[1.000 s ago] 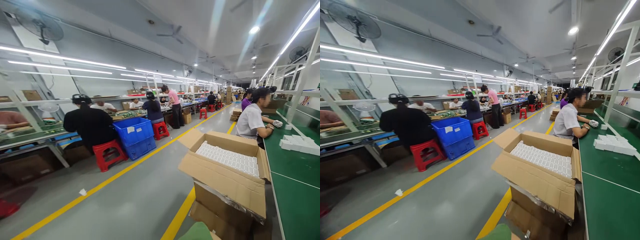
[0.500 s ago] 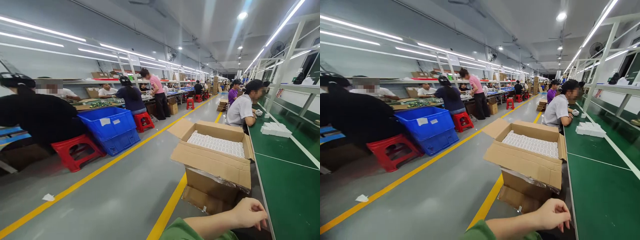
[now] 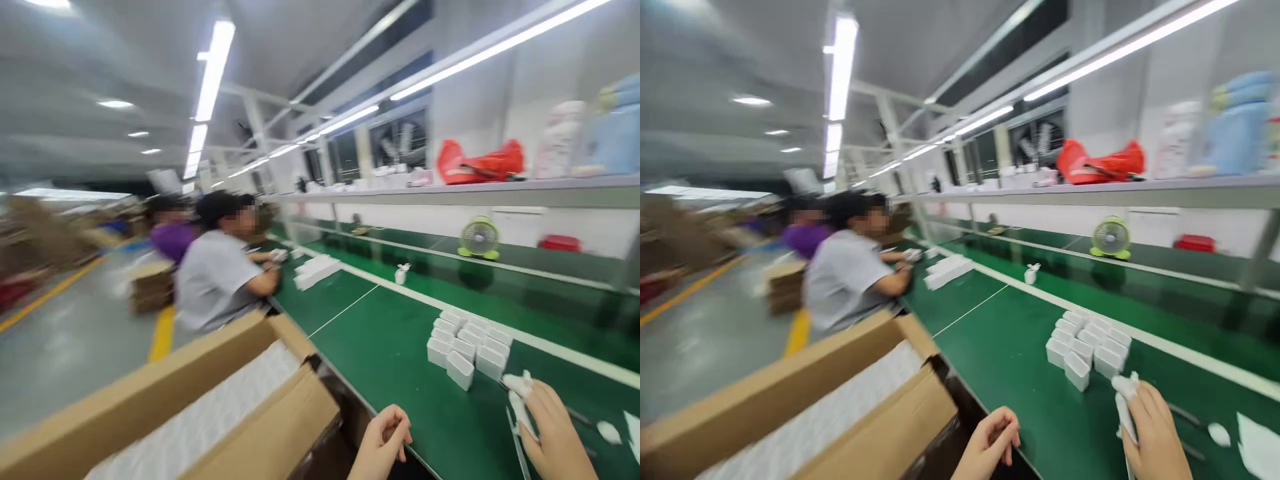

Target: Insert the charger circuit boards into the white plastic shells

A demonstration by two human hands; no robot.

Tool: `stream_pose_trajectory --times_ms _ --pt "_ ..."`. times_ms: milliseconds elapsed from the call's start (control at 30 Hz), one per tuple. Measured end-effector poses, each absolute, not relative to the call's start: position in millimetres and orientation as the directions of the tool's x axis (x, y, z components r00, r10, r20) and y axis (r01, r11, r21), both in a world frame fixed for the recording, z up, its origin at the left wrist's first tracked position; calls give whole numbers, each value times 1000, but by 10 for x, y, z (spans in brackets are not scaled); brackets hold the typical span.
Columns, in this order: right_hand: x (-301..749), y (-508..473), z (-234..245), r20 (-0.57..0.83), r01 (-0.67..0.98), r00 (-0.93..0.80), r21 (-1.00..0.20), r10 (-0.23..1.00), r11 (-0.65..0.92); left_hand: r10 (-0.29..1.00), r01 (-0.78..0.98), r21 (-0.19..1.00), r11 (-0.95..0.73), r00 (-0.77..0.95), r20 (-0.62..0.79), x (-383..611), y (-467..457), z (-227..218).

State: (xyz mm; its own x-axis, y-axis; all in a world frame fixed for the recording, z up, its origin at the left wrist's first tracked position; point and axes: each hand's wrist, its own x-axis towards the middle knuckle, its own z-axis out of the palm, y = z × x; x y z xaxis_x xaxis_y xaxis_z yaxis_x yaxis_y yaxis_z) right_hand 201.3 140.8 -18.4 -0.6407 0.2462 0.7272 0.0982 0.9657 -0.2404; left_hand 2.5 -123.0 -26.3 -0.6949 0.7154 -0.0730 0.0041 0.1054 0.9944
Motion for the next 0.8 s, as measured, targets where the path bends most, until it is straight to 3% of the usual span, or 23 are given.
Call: stream_pose_trajectory --times_ms 67,300,467,567,800 --pt "1956 1291 -170 755 185 -621 -119 210 975 782 80 989 125 -621 -49 -66 -1181 -245" --pt "1889 1241 0 664 327 -660 -169 353 930 846 280 959 44 -520 113 -115 -861 -178" --pt "1808 1214 -56 610 347 -695 -180 381 920 854 620 783 -57 -376 359 -98 -444 -141" --pt "1751 1192 -62 606 337 -700 -187 378 923 870 758 647 -85 -259 419 -117 -197 -134" --pt "1756 1116 -6 625 328 -692 -175 362 928 878 831 548 -101 -185 442 -145 94 -146"
